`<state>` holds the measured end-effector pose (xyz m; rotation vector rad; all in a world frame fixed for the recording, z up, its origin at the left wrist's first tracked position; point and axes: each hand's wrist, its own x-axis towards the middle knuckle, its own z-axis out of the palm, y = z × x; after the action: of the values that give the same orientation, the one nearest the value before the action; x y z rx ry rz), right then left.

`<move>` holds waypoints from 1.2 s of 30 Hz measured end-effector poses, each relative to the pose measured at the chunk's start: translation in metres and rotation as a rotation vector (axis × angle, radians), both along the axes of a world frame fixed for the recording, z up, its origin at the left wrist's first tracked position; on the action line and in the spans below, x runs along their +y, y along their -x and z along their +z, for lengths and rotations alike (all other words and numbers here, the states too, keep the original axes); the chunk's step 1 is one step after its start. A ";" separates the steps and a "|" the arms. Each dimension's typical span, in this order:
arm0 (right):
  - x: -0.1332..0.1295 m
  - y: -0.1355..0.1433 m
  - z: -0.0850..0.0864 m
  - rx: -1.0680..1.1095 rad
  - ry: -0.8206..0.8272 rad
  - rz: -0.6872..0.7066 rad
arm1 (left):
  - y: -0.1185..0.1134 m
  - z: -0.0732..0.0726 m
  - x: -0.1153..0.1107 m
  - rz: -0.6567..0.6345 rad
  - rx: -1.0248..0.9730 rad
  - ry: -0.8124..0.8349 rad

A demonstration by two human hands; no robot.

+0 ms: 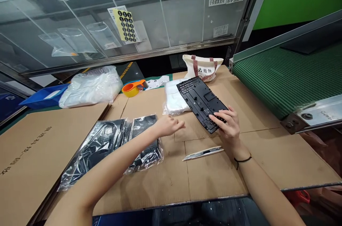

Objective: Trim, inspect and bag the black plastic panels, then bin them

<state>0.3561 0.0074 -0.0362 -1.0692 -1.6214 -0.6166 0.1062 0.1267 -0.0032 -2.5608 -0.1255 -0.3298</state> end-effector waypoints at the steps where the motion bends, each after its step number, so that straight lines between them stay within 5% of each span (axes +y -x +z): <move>1: 0.000 -0.001 0.001 -0.026 -0.004 -0.021 | 0.000 -0.004 0.011 0.044 -0.012 -0.005; 6: -0.001 -0.004 0.002 -0.074 -0.021 -0.069 | -0.010 -0.008 0.041 0.177 -0.030 -0.009; 17: -0.002 -0.005 0.000 -0.030 -0.009 -0.063 | -0.035 -0.008 0.045 0.191 0.024 0.031; 31: -0.001 -0.006 0.000 0.002 0.023 -0.065 | -0.018 0.018 0.053 0.276 0.017 0.058; 36: 0.004 -0.010 -0.002 0.094 -0.019 -0.046 | -0.028 0.027 0.052 0.212 0.085 0.075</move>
<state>0.3660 0.0115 -0.0382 -1.1080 -1.5105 -0.6024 0.1338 0.1788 0.0235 -2.6008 -0.3812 -0.1372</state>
